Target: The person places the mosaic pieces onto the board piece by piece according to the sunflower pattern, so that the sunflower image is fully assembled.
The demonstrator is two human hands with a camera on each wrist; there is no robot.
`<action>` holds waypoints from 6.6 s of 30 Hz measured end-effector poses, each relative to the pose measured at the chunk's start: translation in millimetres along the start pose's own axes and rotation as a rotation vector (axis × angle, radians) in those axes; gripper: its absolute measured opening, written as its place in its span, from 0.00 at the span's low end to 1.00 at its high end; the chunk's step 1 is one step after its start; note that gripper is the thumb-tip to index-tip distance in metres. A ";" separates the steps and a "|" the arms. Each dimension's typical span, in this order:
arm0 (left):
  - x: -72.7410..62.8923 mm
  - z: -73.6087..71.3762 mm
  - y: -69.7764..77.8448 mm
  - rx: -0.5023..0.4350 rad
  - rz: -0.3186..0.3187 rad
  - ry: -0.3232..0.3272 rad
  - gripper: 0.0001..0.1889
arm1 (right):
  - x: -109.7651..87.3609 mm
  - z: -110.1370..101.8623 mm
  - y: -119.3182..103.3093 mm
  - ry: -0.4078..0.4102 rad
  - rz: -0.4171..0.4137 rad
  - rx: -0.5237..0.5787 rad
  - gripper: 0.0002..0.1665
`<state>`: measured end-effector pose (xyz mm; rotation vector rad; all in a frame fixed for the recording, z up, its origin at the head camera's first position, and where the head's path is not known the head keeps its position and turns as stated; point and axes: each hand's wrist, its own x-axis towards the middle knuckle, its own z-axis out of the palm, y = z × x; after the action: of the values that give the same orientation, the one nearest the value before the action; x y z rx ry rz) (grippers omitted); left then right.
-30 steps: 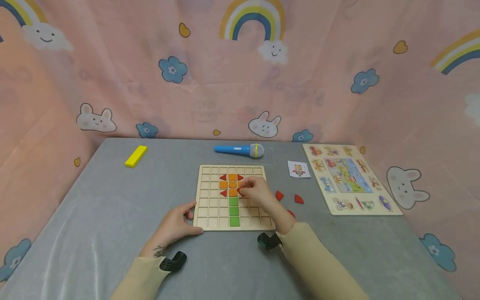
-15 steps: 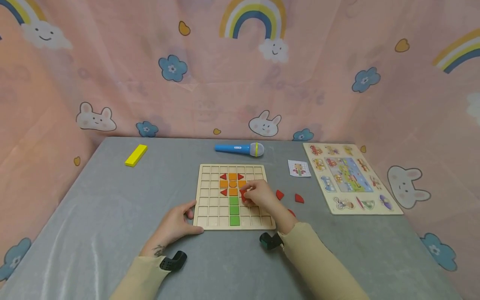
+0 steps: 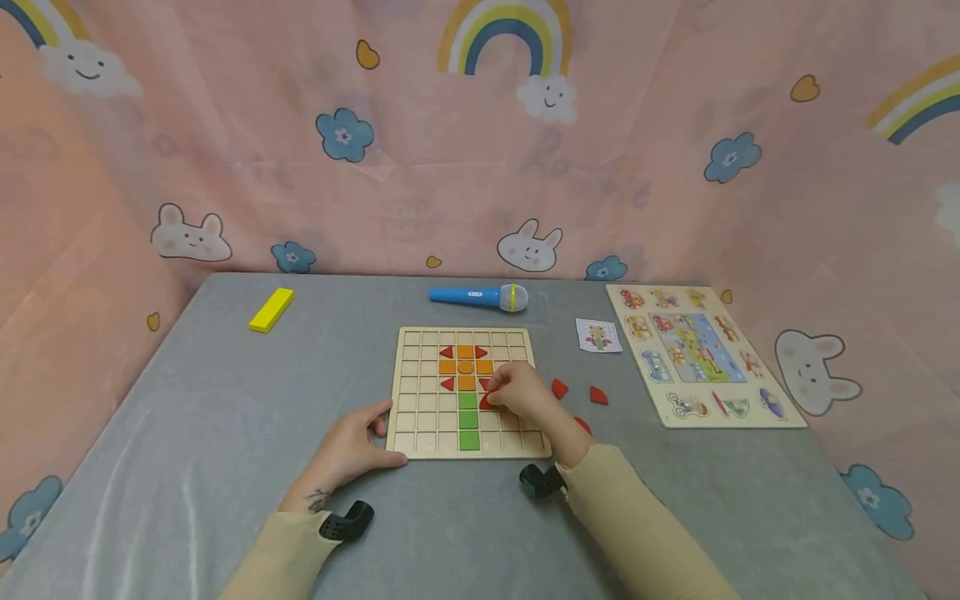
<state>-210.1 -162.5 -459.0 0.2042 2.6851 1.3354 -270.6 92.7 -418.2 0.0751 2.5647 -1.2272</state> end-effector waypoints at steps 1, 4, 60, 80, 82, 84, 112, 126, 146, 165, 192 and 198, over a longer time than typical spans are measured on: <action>0.1 0.0 -0.1 -0.002 0.001 0.000 0.47 | -0.1 0.0 -0.1 -0.001 -0.005 -0.012 0.04; 0.0 -0.4 -0.3 -0.005 -0.003 0.001 0.48 | -0.4 0.1 -0.8 -0.001 -0.019 -0.052 0.03; 1.3 1.1 -1.9 0.005 -0.004 0.004 0.47 | -5.2 -29.3 23.4 0.038 -0.085 -0.177 0.05; 1.1 -0.2 -1.5 -0.010 -0.009 -0.007 0.47 | -0.1 -10.3 10.2 0.041 -0.066 -0.306 0.03; 1.2 -0.2 -1.7 -0.008 -0.008 -0.007 0.47 | -1.3 -13.5 10.3 0.040 -0.073 -0.307 0.04; 1.3 -0.2 -1.9 -0.004 -0.009 -0.008 0.48 | -1.6 -20.4 11.4 0.046 -0.073 -0.288 0.07; 0.7 -0.5 -0.3 -0.001 -0.006 -0.005 0.47 | -3.0 -55.4 42.0 0.231 0.085 -0.422 0.09; 1.0 0.7 -1.1 0.006 -0.008 0.002 0.48 | -20.7 -25.8 5.8 0.127 -0.128 0.035 0.05; 0.9 -0.4 -0.8 0.003 0.006 0.003 0.48 | -32.6 12.3 3.1 0.067 0.011 0.116 0.19; 1.8 0.0 -1.7 -0.001 0.000 0.003 0.48 | -32.4 14.8 6.5 0.054 0.081 0.155 0.10; 3.0 -0.5 -0.4 -0.005 0.000 -0.008 0.47 | -31.5 19.0 -10.9 0.131 -0.033 -0.332 0.13; 2.2 0.9 -1.0 -0.002 -0.004 -0.003 0.47 | -29.6 16.7 -8.3 0.136 -0.052 -0.322 0.10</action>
<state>-212.2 -162.0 -460.4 0.2004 2.6800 1.3357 -239.7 77.0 -413.4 0.0229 2.8646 -0.8362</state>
